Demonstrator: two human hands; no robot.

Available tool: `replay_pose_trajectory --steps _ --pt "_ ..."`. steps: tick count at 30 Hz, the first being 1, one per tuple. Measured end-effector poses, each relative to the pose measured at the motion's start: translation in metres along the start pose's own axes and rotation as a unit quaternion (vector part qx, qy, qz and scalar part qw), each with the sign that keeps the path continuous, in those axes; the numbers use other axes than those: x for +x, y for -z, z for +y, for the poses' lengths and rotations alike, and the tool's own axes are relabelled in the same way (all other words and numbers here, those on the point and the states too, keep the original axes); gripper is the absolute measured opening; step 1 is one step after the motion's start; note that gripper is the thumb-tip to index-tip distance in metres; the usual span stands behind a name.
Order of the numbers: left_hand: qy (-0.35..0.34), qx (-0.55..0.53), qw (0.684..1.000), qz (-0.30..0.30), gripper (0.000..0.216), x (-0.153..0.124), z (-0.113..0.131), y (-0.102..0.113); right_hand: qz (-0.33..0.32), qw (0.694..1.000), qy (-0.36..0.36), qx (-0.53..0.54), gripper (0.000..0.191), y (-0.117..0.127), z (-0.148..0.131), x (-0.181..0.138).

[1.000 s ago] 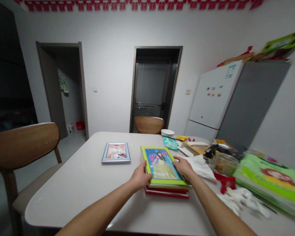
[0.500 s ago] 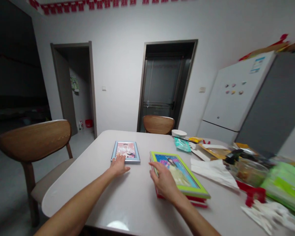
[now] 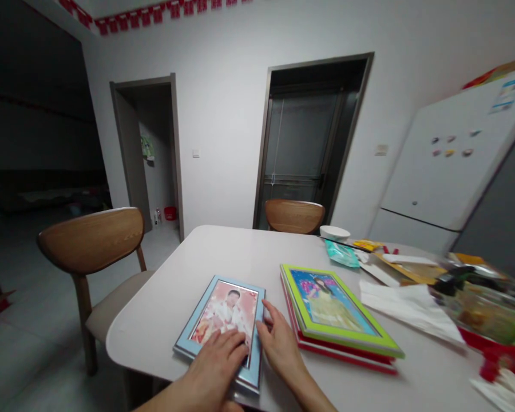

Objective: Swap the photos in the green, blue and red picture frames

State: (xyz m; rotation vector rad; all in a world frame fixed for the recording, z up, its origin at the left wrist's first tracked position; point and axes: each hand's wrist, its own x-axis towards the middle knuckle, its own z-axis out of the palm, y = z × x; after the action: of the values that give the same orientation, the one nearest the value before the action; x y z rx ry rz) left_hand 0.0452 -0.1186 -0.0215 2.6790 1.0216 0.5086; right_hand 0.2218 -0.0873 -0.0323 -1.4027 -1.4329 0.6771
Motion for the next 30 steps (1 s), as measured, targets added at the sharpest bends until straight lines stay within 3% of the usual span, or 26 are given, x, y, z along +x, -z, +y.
replay_pose_trajectory --steps 2,5,10,12,16,18,20,22,27,30 --pt "-0.024 -0.024 0.999 -0.009 0.063 -0.002 0.008 -0.002 0.001 0.998 -0.036 0.057 0.047 0.003 -0.003 -0.004" --pt "-0.007 -0.054 0.998 0.012 0.038 -0.002 0.020 0.011 0.007 0.992 -0.065 0.109 0.048 0.007 -0.008 -0.009" --pt "0.042 -0.154 0.972 0.174 0.027 0.001 0.031 0.050 0.005 0.986 -0.046 0.161 0.045 0.007 -0.022 -0.013" --pt "0.067 -0.247 0.932 0.258 0.021 0.001 0.031 0.059 -0.010 0.987 -0.029 0.158 0.045 0.003 -0.030 -0.015" --pt "0.115 -0.436 0.807 0.380 0.017 0.000 0.021 0.058 -0.034 0.992 0.001 0.122 0.044 -0.007 -0.040 -0.020" --pt "0.145 -0.488 0.760 0.403 0.028 -0.002 0.014 0.049 -0.055 0.995 0.011 0.085 0.043 -0.011 -0.039 -0.021" --pt "0.174 -0.520 0.738 0.394 0.041 -0.007 0.006 0.038 -0.067 0.997 0.033 0.028 0.042 -0.015 -0.034 -0.022" --pt "0.196 -0.522 0.749 0.359 0.048 -0.016 -0.002 0.029 -0.061 0.995 0.070 -0.029 0.039 -0.017 -0.026 -0.022" --pt "0.248 -0.340 0.861 0.286 0.057 -0.042 -0.017 0.013 -0.056 0.981 0.132 -0.129 0.032 -0.018 -0.012 -0.022" --pt "0.268 -0.229 0.901 0.253 0.057 -0.055 -0.023 0.004 -0.067 0.970 0.142 -0.188 0.031 -0.018 -0.014 -0.026"
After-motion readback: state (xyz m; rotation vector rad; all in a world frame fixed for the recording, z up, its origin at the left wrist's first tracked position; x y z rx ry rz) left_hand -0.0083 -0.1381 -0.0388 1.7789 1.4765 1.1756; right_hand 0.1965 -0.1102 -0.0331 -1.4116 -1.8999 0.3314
